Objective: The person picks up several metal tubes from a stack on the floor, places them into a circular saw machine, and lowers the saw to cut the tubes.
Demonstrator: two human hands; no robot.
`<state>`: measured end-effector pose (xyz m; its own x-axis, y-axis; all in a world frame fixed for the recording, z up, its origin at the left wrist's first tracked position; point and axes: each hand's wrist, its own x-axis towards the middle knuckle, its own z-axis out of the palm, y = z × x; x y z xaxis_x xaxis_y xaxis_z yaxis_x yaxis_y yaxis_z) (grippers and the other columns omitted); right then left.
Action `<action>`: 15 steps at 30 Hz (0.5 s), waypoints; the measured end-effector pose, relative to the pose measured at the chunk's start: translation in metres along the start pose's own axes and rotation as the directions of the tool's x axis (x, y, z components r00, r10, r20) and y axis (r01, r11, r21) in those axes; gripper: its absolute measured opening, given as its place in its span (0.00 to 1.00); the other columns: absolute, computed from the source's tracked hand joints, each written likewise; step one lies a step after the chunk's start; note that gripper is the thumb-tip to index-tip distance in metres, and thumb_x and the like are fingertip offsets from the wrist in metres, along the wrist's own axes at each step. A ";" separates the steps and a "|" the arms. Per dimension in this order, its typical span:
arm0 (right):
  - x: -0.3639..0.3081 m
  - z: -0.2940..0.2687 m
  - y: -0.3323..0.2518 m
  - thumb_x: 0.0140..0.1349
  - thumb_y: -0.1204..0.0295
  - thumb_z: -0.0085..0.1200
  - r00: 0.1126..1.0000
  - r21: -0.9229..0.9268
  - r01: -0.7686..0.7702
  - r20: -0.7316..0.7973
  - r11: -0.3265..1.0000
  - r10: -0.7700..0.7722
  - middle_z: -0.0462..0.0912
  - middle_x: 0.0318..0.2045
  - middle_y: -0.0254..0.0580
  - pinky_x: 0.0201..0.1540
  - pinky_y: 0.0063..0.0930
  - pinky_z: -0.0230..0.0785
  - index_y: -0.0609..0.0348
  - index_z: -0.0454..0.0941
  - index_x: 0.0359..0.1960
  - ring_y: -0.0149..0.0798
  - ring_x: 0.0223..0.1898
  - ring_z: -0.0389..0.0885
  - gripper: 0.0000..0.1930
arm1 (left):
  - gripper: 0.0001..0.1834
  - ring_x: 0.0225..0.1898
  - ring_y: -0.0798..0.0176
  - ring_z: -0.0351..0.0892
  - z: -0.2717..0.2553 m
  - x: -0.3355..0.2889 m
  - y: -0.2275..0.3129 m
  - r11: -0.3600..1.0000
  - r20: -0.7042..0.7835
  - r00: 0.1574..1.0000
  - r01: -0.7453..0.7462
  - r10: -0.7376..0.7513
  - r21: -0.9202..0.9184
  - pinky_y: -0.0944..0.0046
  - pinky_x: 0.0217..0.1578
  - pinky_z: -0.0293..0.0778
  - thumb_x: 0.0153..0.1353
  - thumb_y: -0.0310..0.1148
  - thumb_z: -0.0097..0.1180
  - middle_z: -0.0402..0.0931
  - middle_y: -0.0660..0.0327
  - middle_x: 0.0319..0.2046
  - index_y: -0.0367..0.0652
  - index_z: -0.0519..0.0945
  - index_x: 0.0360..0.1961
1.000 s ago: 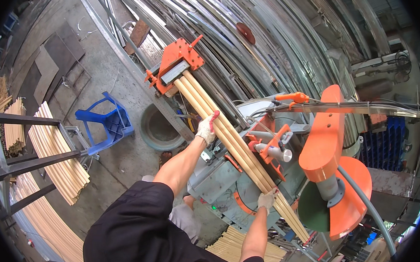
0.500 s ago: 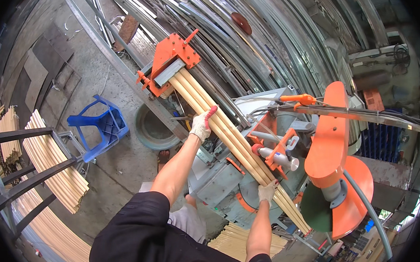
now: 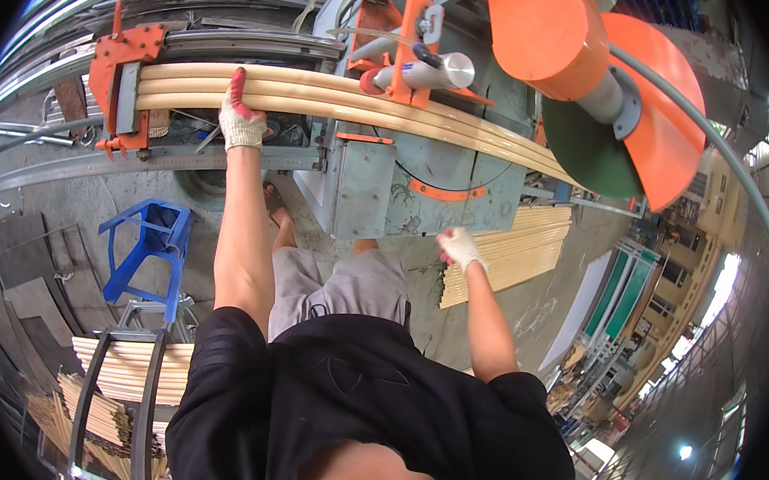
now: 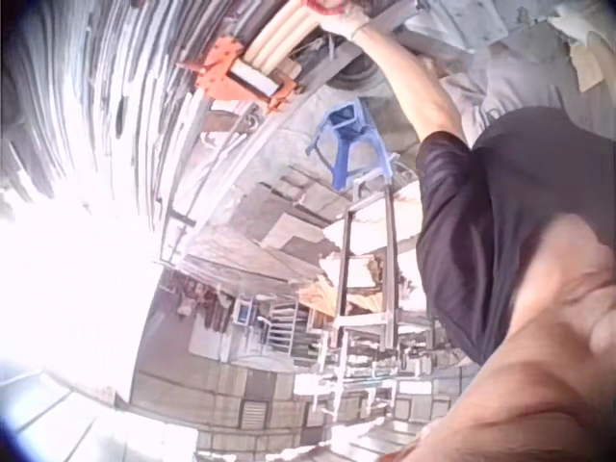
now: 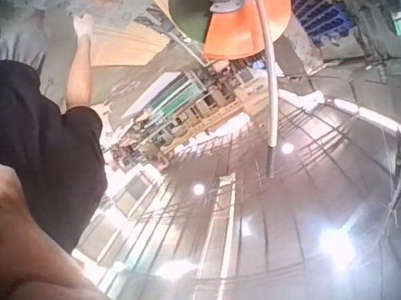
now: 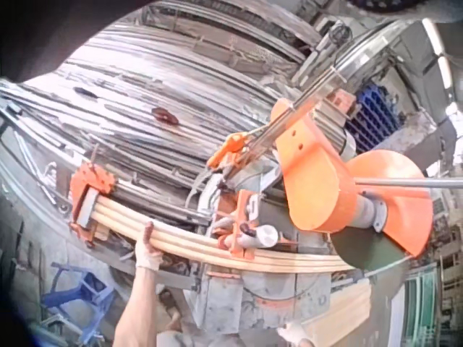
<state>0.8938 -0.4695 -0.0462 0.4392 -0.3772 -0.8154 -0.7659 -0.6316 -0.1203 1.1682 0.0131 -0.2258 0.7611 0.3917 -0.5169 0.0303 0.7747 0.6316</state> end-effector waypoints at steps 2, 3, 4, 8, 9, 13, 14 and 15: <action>-0.002 0.036 0.036 0.65 0.55 0.59 0.990 -0.145 -0.137 0.025 0.980 0.142 0.88 0.37 0.57 0.39 0.43 0.79 0.68 0.82 0.49 0.51 0.34 0.89 0.24 | 0.24 0.49 0.55 0.86 0.038 -0.027 0.002 0.938 -0.060 0.963 0.241 -0.264 -0.249 0.48 0.49 0.86 0.56 0.32 0.76 0.85 0.58 0.48 0.42 0.83 0.53; 0.008 0.051 0.051 0.65 0.55 0.59 0.990 -0.134 -0.137 0.025 0.981 0.141 0.88 0.37 0.57 0.39 0.43 0.79 0.68 0.82 0.49 0.51 0.34 0.89 0.24 | 0.23 0.49 0.55 0.85 0.041 -0.031 0.004 0.939 -0.040 0.966 0.237 -0.255 -0.250 0.50 0.51 0.85 0.56 0.33 0.76 0.85 0.58 0.48 0.41 0.84 0.53; 0.021 0.066 0.063 0.65 0.54 0.58 0.997 -0.200 -0.037 -0.068 0.979 0.024 0.87 0.39 0.62 0.44 0.46 0.78 0.68 0.83 0.47 0.56 0.40 0.88 0.25 | 0.23 0.49 0.55 0.85 0.040 -0.032 0.005 0.945 -0.038 0.969 0.228 -0.243 -0.235 0.50 0.52 0.84 0.57 0.33 0.76 0.85 0.58 0.48 0.41 0.84 0.53; 0.072 0.093 0.107 0.64 0.63 0.52 0.986 -0.456 -0.023 -0.158 0.890 -0.056 0.85 0.46 0.66 0.55 0.51 0.75 0.65 0.86 0.43 0.63 0.52 0.83 0.18 | 0.24 0.50 0.56 0.84 0.047 -0.039 0.004 0.948 -0.015 0.977 0.205 -0.215 -0.242 0.51 0.52 0.83 0.58 0.34 0.75 0.84 0.58 0.49 0.40 0.83 0.54; 0.079 0.098 0.127 0.64 0.67 0.51 0.977 -0.487 -0.006 -0.189 0.873 -0.098 0.86 0.45 0.65 0.54 0.51 0.76 0.65 0.87 0.42 0.62 0.50 0.84 0.16 | 0.24 0.49 0.56 0.84 0.050 -0.042 0.003 0.945 -0.012 0.974 0.219 -0.228 -0.242 0.51 0.52 0.82 0.57 0.34 0.75 0.84 0.58 0.49 0.40 0.83 0.54; 0.070 0.087 0.077 0.63 0.71 0.51 0.865 -0.612 0.298 -0.150 0.732 -0.478 0.87 0.43 0.60 0.51 0.52 0.78 0.63 0.88 0.39 0.58 0.47 0.87 0.14 | 0.23 0.50 0.56 0.84 0.032 -0.043 0.024 0.966 0.014 0.985 0.169 -0.170 -0.197 0.52 0.54 0.81 0.59 0.35 0.73 0.84 0.58 0.49 0.40 0.83 0.54; 0.073 0.080 0.079 0.62 0.71 0.51 0.892 -0.785 0.317 0.057 0.532 -0.448 0.88 0.43 0.58 0.50 0.52 0.78 0.61 0.89 0.39 0.56 0.46 0.87 0.13 | 0.23 0.51 0.56 0.84 0.035 -0.042 0.024 0.960 0.018 0.984 0.179 -0.179 -0.214 0.52 0.56 0.81 0.60 0.35 0.73 0.84 0.58 0.49 0.40 0.83 0.55; 0.073 0.074 0.083 0.62 0.71 0.52 0.904 -0.889 0.353 0.243 0.292 -0.352 0.88 0.43 0.56 0.49 0.51 0.79 0.60 0.89 0.39 0.55 0.45 0.88 0.13 | 0.23 0.51 0.56 0.84 0.036 -0.044 0.021 0.958 0.024 0.982 0.186 -0.186 -0.218 0.52 0.56 0.81 0.60 0.34 0.73 0.84 0.58 0.49 0.39 0.83 0.55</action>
<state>0.8274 -0.4996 -0.1573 0.5523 0.0461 -0.8324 0.3488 -0.9196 0.1805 1.1590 -0.0057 -0.1689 0.7575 0.2291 -0.6113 0.0296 0.9234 0.3827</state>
